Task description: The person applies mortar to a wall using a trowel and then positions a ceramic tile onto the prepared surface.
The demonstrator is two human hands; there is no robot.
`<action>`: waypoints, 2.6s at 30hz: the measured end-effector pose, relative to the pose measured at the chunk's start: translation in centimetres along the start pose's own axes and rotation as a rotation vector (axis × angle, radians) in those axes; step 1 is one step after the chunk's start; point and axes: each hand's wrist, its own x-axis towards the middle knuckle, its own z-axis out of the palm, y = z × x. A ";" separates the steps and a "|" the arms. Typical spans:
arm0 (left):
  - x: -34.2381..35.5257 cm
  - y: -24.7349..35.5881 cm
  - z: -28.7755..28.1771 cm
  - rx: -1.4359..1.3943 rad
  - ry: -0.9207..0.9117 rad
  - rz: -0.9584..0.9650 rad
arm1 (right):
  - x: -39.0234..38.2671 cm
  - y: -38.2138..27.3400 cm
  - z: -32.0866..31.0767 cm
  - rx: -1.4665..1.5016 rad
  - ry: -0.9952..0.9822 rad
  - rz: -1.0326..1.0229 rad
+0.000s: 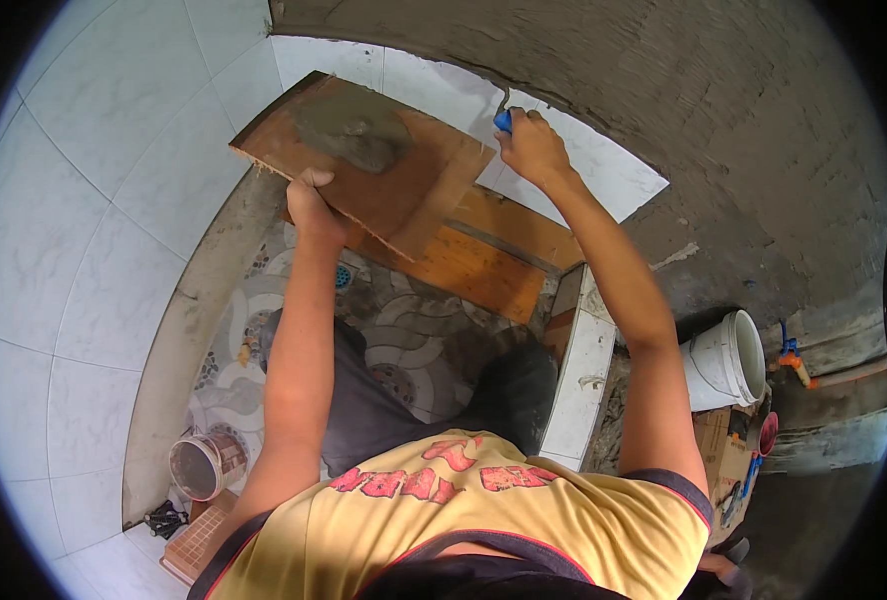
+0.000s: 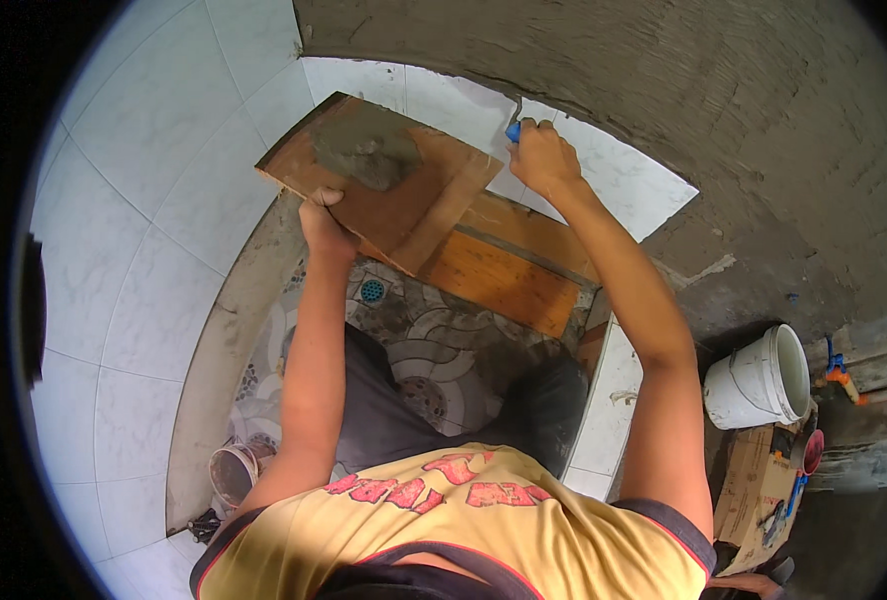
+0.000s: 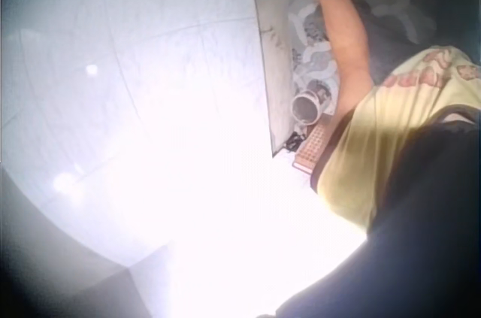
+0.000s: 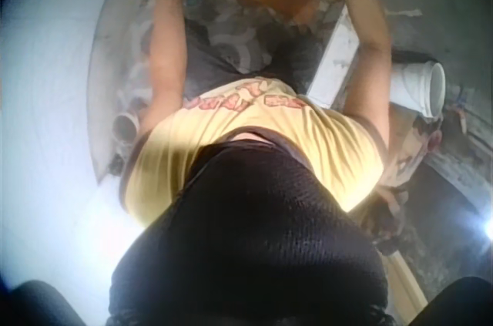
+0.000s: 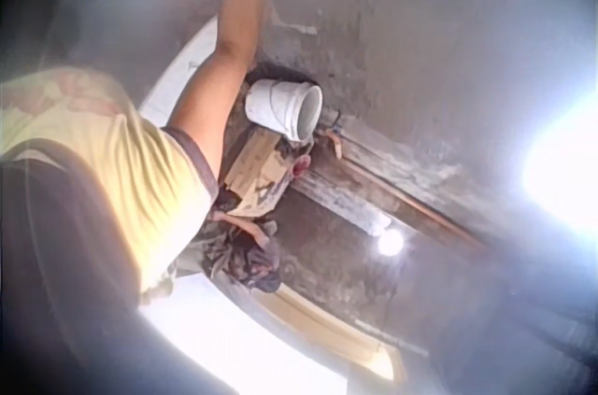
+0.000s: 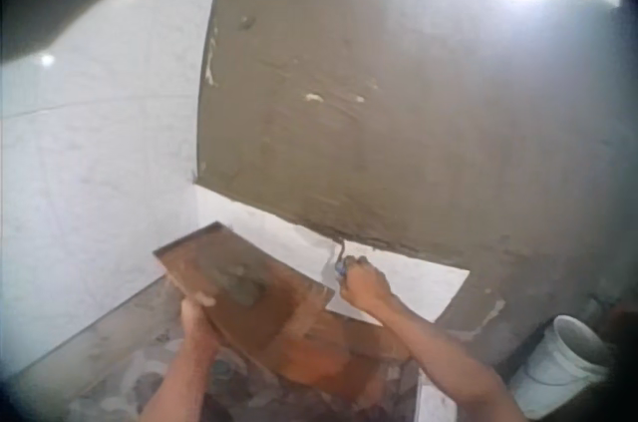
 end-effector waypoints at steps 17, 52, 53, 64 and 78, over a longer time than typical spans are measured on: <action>-0.3 0.5 -0.1 0.026 0.045 0.020 | -0.7 7.1 0.5 -0.141 0.268 -0.029; -0.3 1.5 -0.6 0.061 0.002 0.066 | -13.9 27.7 -10.5 0.435 0.118 0.341; -0.2 1.6 -0.8 0.044 -0.003 0.045 | -13.9 27.7 -10.4 0.444 0.115 0.330; -0.3 1.1 -0.4 0.073 0.016 0.052 | -19.5 32.0 -10.6 0.433 0.020 0.510; -0.3 1.5 -0.5 0.072 -0.013 0.016 | -16.3 27.1 -20.1 -0.364 -0.018 0.260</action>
